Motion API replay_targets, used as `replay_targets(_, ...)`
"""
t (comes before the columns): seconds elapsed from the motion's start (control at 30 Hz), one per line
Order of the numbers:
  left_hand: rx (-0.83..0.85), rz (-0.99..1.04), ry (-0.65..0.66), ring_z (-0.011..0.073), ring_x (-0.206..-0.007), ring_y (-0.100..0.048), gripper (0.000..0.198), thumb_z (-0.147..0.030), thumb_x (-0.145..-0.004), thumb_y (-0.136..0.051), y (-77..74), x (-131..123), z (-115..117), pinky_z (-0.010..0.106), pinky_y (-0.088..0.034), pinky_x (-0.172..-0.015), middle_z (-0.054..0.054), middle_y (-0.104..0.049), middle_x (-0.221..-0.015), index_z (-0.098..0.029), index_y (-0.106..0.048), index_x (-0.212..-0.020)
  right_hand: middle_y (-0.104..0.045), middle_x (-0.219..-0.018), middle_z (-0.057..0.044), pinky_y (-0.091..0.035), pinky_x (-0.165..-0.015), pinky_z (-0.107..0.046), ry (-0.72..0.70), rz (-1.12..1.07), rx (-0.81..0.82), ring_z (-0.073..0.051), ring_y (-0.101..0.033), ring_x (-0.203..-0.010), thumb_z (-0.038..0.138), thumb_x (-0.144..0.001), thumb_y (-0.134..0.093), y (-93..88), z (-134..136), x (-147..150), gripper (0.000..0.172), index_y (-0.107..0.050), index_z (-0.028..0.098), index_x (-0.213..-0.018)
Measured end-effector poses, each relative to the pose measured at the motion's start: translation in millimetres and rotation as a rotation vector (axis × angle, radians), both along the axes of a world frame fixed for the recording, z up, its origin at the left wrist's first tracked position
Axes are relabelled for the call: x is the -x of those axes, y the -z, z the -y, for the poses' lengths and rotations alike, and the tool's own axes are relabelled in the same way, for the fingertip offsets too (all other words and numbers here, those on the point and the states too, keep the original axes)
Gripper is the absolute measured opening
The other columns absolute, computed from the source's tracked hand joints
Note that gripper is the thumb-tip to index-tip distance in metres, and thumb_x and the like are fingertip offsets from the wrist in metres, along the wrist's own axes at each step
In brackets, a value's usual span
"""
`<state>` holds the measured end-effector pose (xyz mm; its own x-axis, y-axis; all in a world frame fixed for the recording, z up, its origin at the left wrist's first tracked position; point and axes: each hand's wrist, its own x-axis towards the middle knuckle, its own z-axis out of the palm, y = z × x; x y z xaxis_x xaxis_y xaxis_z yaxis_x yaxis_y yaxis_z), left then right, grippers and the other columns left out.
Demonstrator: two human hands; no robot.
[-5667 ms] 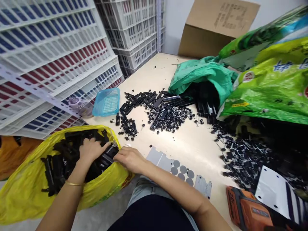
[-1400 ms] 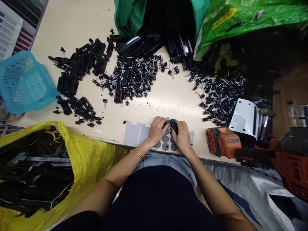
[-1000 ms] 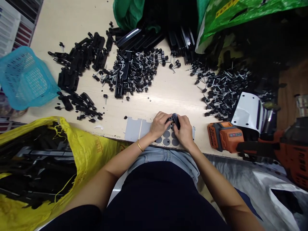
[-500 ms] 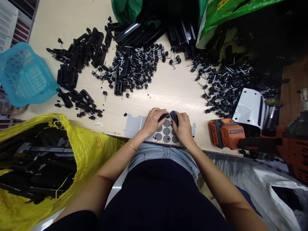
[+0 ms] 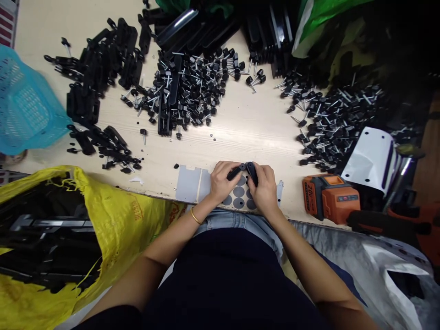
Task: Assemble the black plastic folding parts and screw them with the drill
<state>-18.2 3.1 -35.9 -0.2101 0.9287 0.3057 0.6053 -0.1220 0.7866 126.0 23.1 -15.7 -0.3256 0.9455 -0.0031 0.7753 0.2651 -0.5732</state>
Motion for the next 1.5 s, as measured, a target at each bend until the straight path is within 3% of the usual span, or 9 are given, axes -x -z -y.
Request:
replay_targets(0.53, -0.029, -0.073, 0.115, 0.0153, -0.08, -0.059, 0.01, -0.024, -0.088, -0.056, 5.0, 0.4, 0.0, 0.032, -0.049, -0.073, 0.004, -0.066, -0.084, -0.018, -0.061, -0.095, -0.054, -0.094, -0.009, -0.048, -0.079, -0.036, -0.038, -0.051, 0.025, -0.023, -0.052, -0.091, 0.019, -0.087, -0.045, -2.0, -3.2, -3.9, 0.042, -0.049, 0.018, -0.129)
replay_targets(0.77, -0.032, -0.194, 0.305, 0.0176, -0.08, -0.057, 0.014, -0.026, -0.092, -0.048, 8.8, 12.1, -9.3, 0.036, -0.047, -0.074, 0.005, -0.064, -0.084, -0.02, -0.059, -0.097, -0.052, -0.089, -0.007, -0.047, -0.072, -0.036, -0.044, -0.054, 0.063, -0.022, -0.052, -0.084, 0.024, -0.088, -0.047, -3.6, -5.9, -7.3, 0.042, -0.05, 0.02, -0.129)
replay_targets(1.0, 0.001, -0.15, 0.134, 0.0179, -0.084, -0.056, 0.015, -0.02, -0.092, -0.046, 7.2, -4.6, -3.4, 0.035, -0.048, -0.075, 0.006, -0.062, -0.087, -0.018, -0.058, -0.102, -0.051, -0.086, -0.006, -0.047, -0.071, -0.035, -0.001, -0.019, 0.026, -0.021, -0.052, -0.08, 0.026, -0.087, -0.047, -2.0, -6.3, -7.6, 0.039, -0.055, 0.021, -0.125)
replay_targets(1.17, -0.063, -0.176, 0.336, 0.0177, -0.082, -0.056, 0.014, -0.02, -0.092, -0.048, 8.8, 8.2, -10.6, 0.035, -0.048, -0.073, 0.006, -0.061, -0.086, -0.017, -0.057, -0.101, -0.051, -0.086, -0.006, -0.047, -0.07, -0.034, -0.023, -0.031, 0.008, -0.02, -0.052, -0.08, 0.027, -0.086, -0.049, -2.0, -7.1, -9.0, 0.039, -0.055, 0.02, -0.125)
replay_targets(1.37, 0.051, -0.159, 0.294, 0.0175, -0.084, -0.056, 0.013, -0.023, -0.092, -0.048, 6.0, 10.1, -15.9, 0.035, -0.049, -0.074, 0.005, -0.06, -0.086, -0.017, -0.056, -0.1, -0.049, -0.088, -0.006, -0.047, -0.071, -0.036, -0.029, -0.032, 0.027, -0.021, -0.051, -0.082, 0.028, -0.087, -0.048, -4.7, -7.3, -7.7, 0.043, -0.051, 0.022, -0.13)
replay_targets(1.5, 0.078, -0.166, 0.432, 0.018, -0.086, -0.056, 0.01, -0.024, -0.092, -0.048, 1.4, 16.3, -27.4, 0.034, -0.049, -0.074, 0.005, -0.059, -0.087, -0.017, -0.054, -0.098, -0.047, -0.088, -0.006, -0.046, -0.07, -0.035, -0.018, -0.027, 0.012, -0.02, -0.05, -0.081, 0.027, -0.087, -0.048, -5.8, -6.9, -7.2, 0.041, -0.052, 0.021, -0.128)
